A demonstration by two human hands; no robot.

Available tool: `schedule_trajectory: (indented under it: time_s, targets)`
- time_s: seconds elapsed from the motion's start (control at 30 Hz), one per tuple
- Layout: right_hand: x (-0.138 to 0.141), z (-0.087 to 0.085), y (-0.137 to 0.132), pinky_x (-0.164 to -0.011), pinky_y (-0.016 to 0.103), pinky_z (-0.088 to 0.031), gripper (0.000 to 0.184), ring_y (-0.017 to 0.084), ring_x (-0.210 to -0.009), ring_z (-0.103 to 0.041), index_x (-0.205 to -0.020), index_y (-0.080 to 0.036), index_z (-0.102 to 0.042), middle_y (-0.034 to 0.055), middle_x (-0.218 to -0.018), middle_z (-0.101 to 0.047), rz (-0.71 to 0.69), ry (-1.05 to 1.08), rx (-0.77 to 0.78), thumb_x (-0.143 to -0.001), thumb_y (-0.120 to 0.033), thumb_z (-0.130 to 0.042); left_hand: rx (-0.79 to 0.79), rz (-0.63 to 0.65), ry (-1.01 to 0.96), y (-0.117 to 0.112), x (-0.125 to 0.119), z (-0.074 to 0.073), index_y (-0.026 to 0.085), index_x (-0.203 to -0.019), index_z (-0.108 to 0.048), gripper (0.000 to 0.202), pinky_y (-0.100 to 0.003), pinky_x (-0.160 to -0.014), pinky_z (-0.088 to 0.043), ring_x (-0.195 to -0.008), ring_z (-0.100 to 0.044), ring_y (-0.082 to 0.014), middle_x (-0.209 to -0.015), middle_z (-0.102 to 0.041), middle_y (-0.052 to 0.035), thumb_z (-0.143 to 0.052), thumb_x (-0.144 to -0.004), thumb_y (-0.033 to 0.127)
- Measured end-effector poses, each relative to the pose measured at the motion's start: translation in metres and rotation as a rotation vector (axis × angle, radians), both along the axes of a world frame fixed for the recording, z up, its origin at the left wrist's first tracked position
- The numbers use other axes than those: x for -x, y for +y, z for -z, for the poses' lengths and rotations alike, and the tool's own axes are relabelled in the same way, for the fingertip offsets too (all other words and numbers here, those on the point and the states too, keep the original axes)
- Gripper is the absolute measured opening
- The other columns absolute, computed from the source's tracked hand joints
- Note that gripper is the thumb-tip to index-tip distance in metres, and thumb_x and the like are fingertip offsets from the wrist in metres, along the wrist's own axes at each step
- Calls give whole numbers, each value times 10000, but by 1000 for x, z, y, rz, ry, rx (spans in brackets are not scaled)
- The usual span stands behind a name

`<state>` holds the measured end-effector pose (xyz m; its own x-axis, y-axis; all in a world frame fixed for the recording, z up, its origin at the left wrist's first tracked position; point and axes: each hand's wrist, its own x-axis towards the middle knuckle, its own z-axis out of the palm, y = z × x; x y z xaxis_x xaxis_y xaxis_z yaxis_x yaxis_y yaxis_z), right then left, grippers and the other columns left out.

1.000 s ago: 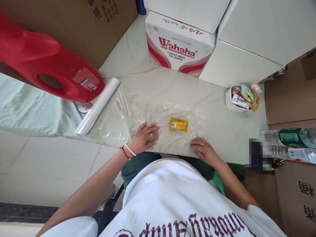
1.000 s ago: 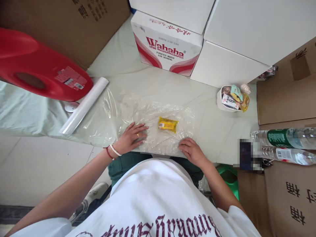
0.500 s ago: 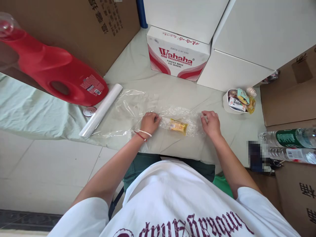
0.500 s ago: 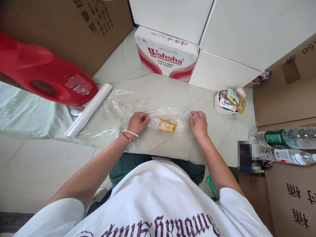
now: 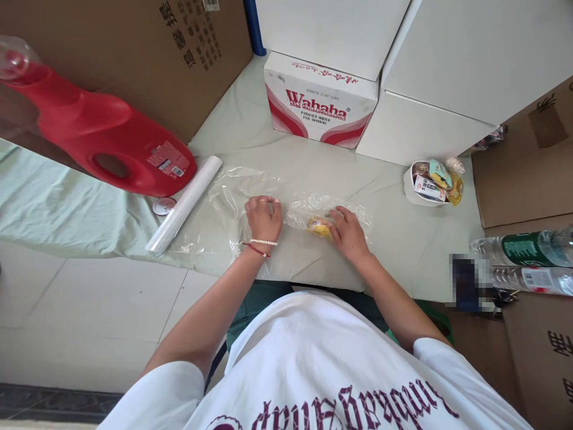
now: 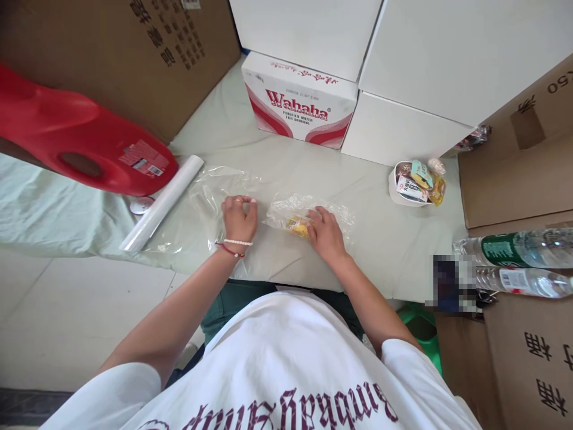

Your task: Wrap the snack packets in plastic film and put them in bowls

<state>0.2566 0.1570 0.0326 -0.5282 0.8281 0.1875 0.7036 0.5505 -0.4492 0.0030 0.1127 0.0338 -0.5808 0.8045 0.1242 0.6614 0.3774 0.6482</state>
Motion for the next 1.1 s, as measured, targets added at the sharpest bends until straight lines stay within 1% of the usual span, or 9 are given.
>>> schedule_trajectory:
  time_s: [0.13,0.23,0.33,0.4,0.57,0.63,0.77,0.9,1.1]
  targets:
    - [-8,-8,0,-1056,516,-510,423,314,-1191,-568,-1376,-216,-655,151,-1279,-642,17,133,-21,-1040,-417,-492,-169,45,198,-34,-25,-12,205,-1103,-695,256,-576,-1159,-282,-1367,-462,-362,-1279,-631,-170,-507,-980,329]
    - [-9,-9,3,-1043,535,-496,406,325,-1148,-560,-1360,-235,-670,132,-1252,-659,-76,96,14,-1017,-407,-537,-126,337,234,-45,-45,-13,246,-1123,-738,291,-557,-1092,-343,-1241,-567,-333,-1164,-709,-126,-487,-981,285]
    - [-8,-2,23,-1038,533,-483,402,334,-1131,-550,-1346,-187,-667,150,-1207,-667,19,35,-5,-1023,-339,-481,-71,627,250,-40,-63,-7,250,-1293,-705,393,-507,-1054,-390,-1263,-584,-303,-1297,-717,-106,-449,-995,255]
    - [-8,6,44,-1052,510,-474,402,330,-1159,-541,-1351,-172,-648,153,-1229,-660,98,-20,-12,-1013,-307,-477,-31,713,263,-33,-74,-2,233,-1372,-663,432,-493,-1059,-396,-1313,-568,-295,-1399,-685,-104,-433,-1007,244]
    - [1,20,86,-1026,507,-474,535,357,-1194,-544,-1394,-132,-595,199,-1286,-636,135,-178,88,-922,-377,-648,56,733,280,-23,-85,10,227,-1383,-658,435,-497,-1043,-408,-1327,-577,-291,-1400,-693,-113,-434,-1011,219]
    - [6,21,96,-954,482,-495,539,346,-1111,-572,-1313,-149,-646,171,-1122,-686,147,-183,151,-846,-402,-736,63,732,279,-22,-85,12,239,-1386,-657,435,-507,-1030,-409,-1325,-576,-293,-1395,-696,-112,-433,-1013,222]
    - [12,9,106,-726,320,-472,250,200,-739,-568,-1002,-171,-737,16,-720,-621,115,-84,445,-813,-332,-716,64,729,273,-23,-83,12,255,-1381,-663,426,-510,-1018,-407,-1321,-569,-297,-1394,-700,-99,-437,-1019,237]
    - [7,-10,88,-661,273,-458,301,154,-645,-541,-1011,-175,-770,-18,-683,-611,-39,54,514,-898,-403,-610,53,721,244,-22,-84,13,251,-1362,-678,413,-516,-1018,-422,-1316,-570,-296,-1387,-703,-101,-436,-1027,247]
    - [-5,-8,23,-907,365,-536,432,226,-957,-656,-1400,-258,-684,70,-1033,-746,-434,-21,277,-1039,-304,-451,-8,697,23,-14,-74,26,210,-972,-802,285,-555,-1057,-453,-1284,-610,-316,-1101,-787,-126,-522,-988,263]
